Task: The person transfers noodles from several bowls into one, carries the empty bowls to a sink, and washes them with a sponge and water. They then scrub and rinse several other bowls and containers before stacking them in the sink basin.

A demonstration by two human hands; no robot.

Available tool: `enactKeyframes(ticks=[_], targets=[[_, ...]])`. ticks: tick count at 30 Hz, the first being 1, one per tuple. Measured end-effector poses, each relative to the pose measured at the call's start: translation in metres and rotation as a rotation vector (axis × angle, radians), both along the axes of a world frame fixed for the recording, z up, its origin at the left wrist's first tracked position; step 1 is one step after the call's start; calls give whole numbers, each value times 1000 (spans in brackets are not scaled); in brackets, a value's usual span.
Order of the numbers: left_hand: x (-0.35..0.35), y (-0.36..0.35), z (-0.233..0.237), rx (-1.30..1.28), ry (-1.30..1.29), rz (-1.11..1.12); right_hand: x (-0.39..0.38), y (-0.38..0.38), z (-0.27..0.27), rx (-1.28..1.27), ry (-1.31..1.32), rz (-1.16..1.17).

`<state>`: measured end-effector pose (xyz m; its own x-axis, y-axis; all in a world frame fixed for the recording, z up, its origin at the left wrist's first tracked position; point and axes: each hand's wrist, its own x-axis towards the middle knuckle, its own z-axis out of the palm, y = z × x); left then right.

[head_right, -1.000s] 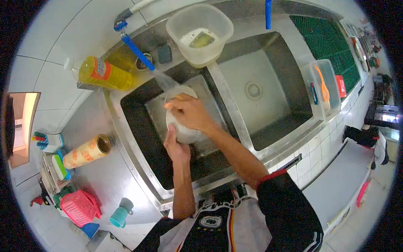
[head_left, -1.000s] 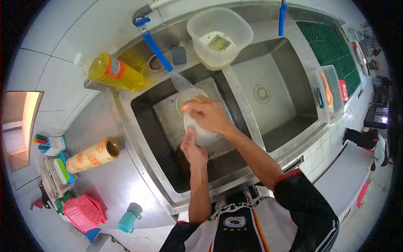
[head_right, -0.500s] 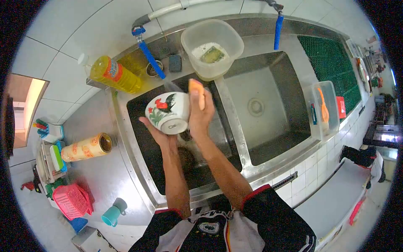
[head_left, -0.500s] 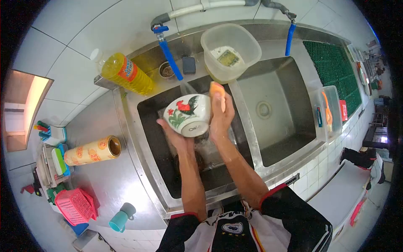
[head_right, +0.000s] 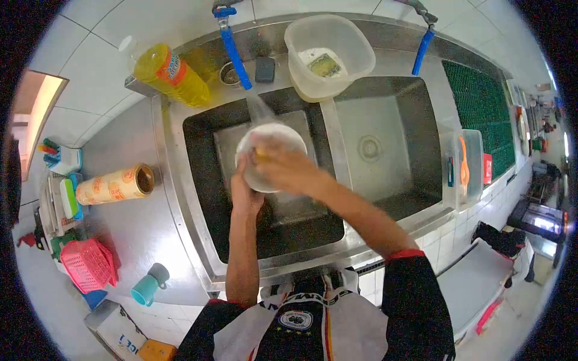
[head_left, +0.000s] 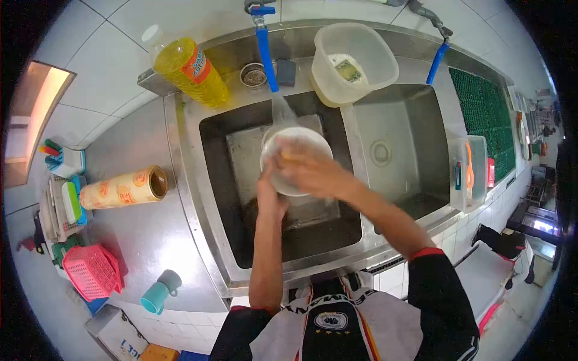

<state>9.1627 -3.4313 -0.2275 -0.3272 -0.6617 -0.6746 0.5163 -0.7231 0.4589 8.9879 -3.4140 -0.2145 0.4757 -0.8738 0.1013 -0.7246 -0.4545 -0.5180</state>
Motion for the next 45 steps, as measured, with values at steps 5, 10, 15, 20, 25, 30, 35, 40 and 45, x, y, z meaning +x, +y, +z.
enactKeyframes(ticks=[5,10,15,20,25,30,35,40,45], targets=[[1,-2,4,-210,-288,8,-8,14,26,-1,307,204],[-32,3,6,-279,-183,-21,11,27,-10,79,-205,-205],[-92,20,-7,-430,-470,-388,-109,81,61,829,-291,-45],[-211,59,-13,-1002,-462,-905,-196,96,136,429,-522,-504],[-304,128,-85,-942,-656,-1135,-174,-11,194,122,-623,-703],[-326,189,-180,-781,-843,-1084,-163,-122,148,252,214,-324],[-283,179,-75,-995,-683,-686,-141,-175,102,732,705,-243],[-115,100,-38,-877,-923,5,-168,-174,36,357,821,-179],[-72,34,-187,-484,-1388,223,-180,-188,71,1091,268,-247]])
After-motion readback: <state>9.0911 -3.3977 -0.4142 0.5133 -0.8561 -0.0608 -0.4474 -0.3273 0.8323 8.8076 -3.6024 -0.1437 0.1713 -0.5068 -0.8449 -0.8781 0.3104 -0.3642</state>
